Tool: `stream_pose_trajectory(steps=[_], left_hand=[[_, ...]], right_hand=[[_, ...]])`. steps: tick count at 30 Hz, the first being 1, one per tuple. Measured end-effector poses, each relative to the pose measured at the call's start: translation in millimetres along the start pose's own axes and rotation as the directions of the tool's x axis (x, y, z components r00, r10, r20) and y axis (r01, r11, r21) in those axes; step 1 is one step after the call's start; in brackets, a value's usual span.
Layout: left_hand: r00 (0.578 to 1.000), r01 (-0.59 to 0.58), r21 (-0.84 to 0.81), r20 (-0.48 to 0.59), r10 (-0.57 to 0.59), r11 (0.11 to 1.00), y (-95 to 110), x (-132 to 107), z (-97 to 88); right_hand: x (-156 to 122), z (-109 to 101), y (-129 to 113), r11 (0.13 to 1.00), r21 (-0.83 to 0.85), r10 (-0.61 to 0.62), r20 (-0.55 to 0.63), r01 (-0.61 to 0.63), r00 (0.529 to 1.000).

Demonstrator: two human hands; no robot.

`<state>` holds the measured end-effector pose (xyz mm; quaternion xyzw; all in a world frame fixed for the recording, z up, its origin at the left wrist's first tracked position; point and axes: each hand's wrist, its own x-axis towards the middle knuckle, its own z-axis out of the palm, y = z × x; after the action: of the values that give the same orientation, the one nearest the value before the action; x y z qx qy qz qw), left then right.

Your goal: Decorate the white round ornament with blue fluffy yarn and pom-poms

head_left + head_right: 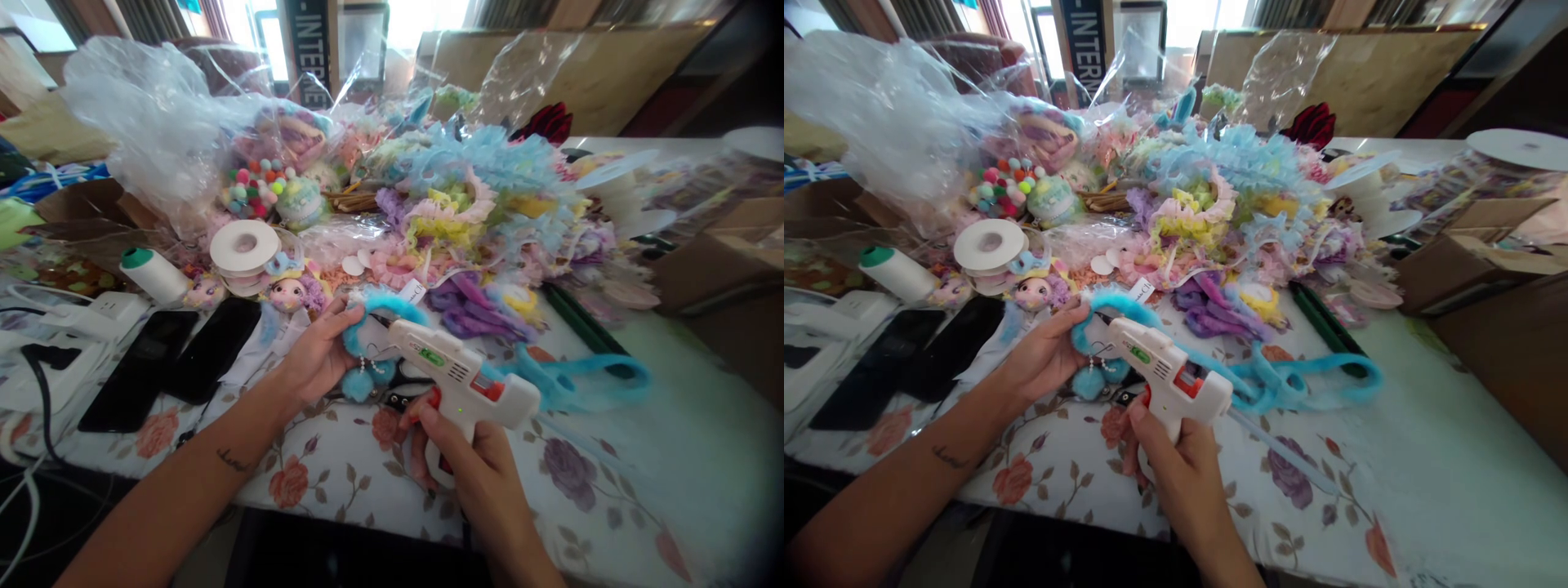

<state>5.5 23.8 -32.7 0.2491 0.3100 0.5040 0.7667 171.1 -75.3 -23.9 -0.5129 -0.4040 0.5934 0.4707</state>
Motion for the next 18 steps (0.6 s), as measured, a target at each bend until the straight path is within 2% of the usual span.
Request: stream_pose_trajectory(steps=[10, 18], left_hand=[[0.999, -0.007, 0.025, -0.045, 0.008, 1.000, 0.0, -0.9, 3.1], [0.999, -0.007, 0.014, -0.038, 0.008, 1.000, 0.2, -0.8, 2.0]], right_hand=[[-0.5, 0.7, -1.8, 0.999, -0.004, -0.032, -0.024, 0.032, 0.999], [-0.5, -0.1, -0.8, 0.999, -0.016, -0.032, -0.038, 0.032, 0.999]])
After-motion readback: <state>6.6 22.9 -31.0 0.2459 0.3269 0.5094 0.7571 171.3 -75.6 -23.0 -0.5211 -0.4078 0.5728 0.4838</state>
